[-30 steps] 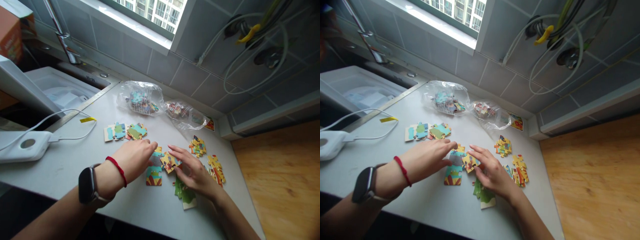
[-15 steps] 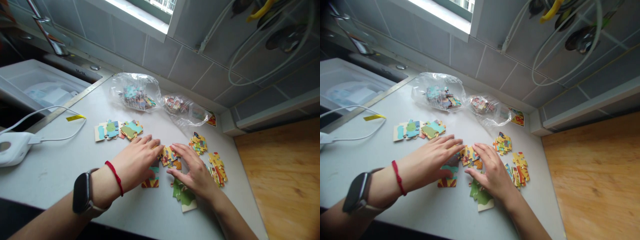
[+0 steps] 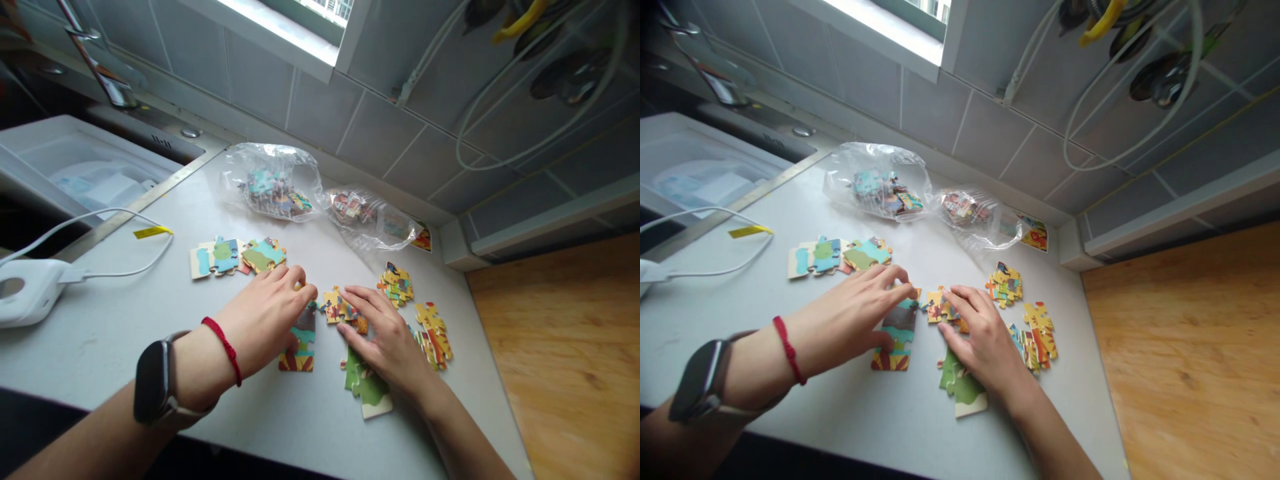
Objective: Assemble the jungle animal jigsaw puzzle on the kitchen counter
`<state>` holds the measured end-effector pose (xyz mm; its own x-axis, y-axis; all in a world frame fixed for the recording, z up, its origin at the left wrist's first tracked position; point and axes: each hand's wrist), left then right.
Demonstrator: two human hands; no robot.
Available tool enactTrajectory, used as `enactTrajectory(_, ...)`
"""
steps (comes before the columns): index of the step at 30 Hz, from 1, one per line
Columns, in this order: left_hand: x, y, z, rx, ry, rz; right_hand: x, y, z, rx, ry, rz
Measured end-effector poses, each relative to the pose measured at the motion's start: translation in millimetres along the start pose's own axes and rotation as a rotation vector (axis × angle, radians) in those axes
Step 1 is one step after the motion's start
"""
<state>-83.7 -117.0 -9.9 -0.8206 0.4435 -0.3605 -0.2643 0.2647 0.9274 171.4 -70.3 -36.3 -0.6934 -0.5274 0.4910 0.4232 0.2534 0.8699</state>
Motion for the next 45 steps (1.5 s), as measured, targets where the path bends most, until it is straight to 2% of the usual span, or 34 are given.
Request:
enactTrajectory(8, 2, 7.2, -2, 0.057, 0.012, -0.037, -15, 9, 3, -0.032, 0.01, 0.016)
enactTrajectory(13, 4, 6.8, -4, 0.055, 0.008, -0.031, -19, 7, 2, -0.088, 0.11, 0.034)
enactTrajectory(19, 2, 8.8, -3, 0.073, -0.005, -0.011, -14, 3, 3, 0.003, 0.236, 0.157)
enactTrajectory(25, 2, 6.2, -3, 0.054, -0.012, -0.019, -8, -3, 2, -0.041, 0.211, 0.224)
enactTrajectory(34, 2, 6.6, -4, 0.052, -0.019, -0.017, -14, 0, 2, -0.053, 0.234, 0.25)
enactTrajectory(42, 3, 6.0, -4, 0.051, -0.005, -0.028, -15, 8, 3, -0.299, 0.119, 0.174)
enactTrajectory(45, 4, 5.1, -5, 0.063, 0.005, -0.04, -22, 18, 2, -0.233, 0.079, 0.087)
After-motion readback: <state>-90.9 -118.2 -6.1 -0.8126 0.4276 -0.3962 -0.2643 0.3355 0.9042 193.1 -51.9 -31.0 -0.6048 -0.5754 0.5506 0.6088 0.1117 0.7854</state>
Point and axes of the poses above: each hand's wrist, its own z-axis towards the middle knuckle, its own y-axis out of the back of the hand, x = y × z, and after that the axes turned 9 degrees about -y, right-handed
